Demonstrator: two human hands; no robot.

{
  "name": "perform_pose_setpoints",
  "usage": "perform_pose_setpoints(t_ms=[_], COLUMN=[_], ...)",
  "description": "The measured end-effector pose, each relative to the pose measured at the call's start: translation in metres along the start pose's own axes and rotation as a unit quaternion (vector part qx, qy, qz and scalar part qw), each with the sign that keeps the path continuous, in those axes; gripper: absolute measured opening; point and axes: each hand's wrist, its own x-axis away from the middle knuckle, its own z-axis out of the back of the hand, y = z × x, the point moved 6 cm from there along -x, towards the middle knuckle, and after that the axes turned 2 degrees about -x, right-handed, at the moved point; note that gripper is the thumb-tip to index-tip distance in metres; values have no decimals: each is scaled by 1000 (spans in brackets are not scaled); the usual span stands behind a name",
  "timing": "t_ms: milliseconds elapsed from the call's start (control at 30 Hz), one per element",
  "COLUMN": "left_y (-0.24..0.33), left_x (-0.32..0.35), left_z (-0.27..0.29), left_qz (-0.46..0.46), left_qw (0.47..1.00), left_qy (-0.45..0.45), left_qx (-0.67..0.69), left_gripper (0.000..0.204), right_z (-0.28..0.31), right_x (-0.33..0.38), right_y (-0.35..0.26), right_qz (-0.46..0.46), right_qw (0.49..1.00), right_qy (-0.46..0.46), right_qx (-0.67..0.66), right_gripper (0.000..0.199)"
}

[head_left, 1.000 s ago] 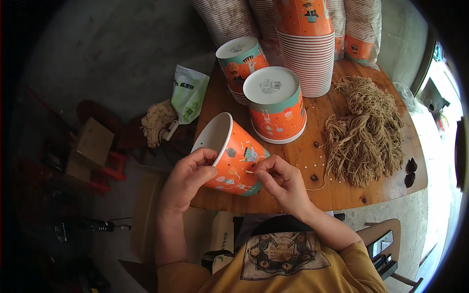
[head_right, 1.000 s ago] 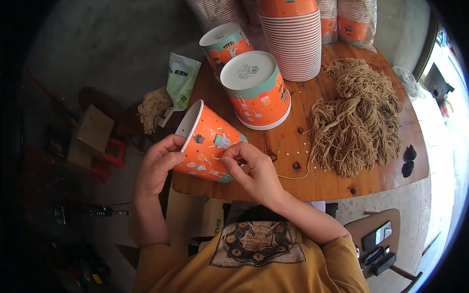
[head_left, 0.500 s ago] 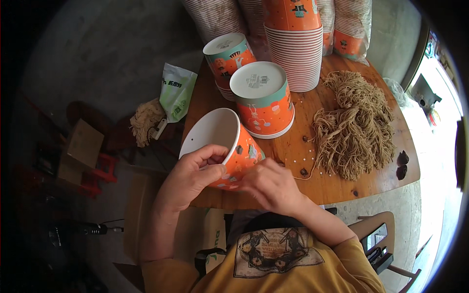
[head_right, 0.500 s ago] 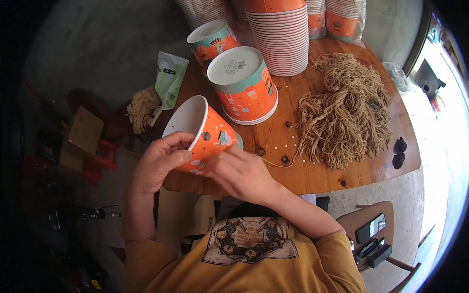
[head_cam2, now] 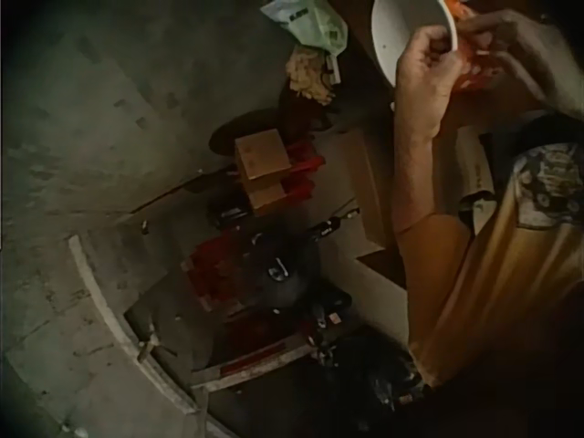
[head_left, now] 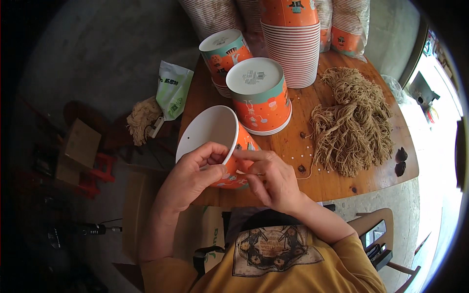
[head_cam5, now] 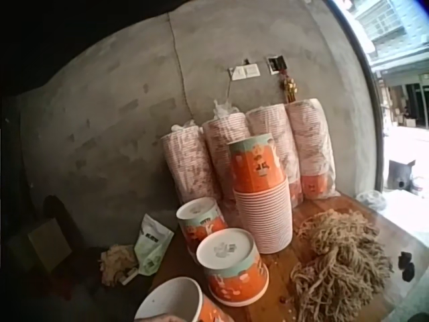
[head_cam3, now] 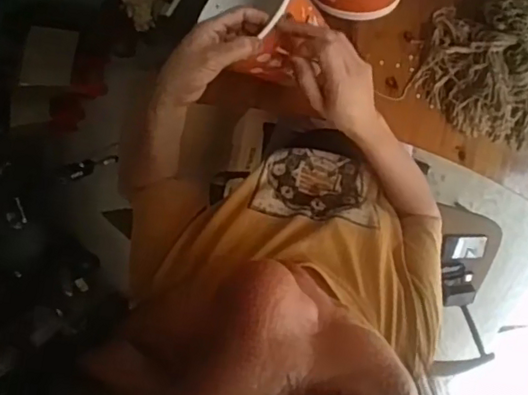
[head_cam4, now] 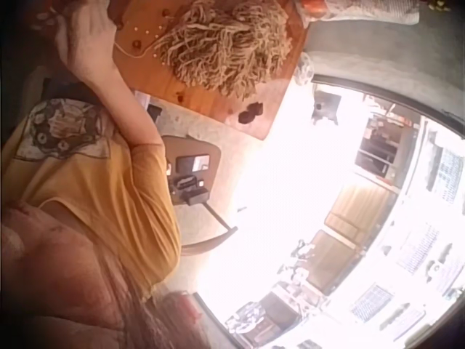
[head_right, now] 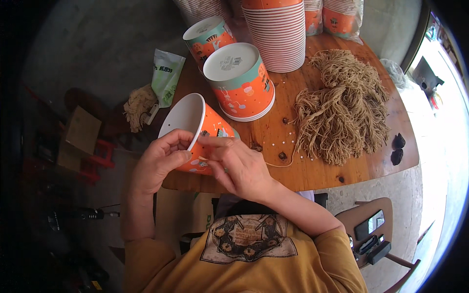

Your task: Tying string handles through pre-drilled holes in paper buckets.

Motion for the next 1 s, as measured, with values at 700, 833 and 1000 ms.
perform_pose_setpoints(t_ms=[700, 833, 1000], left_y=[-2, 1, -2], left_x=[1, 1, 2], left_z=[-10, -13, -16], left_qz=[-15, -9, -10], left_qw=[1000, 1000, 999], left_qy=[10, 2, -11], left_qx=[19, 24, 29], left_gripper=[27, 32, 38], right_z=[-6, -10, -8], right_x=[9, 11, 9], right_y=[26, 32, 29], right_qz=[-253, -295, -280], right_qw=[958, 942, 949], right_qy=[11, 0, -9], right_qx=[-135, -162, -141], right_gripper=[14, 15, 15])
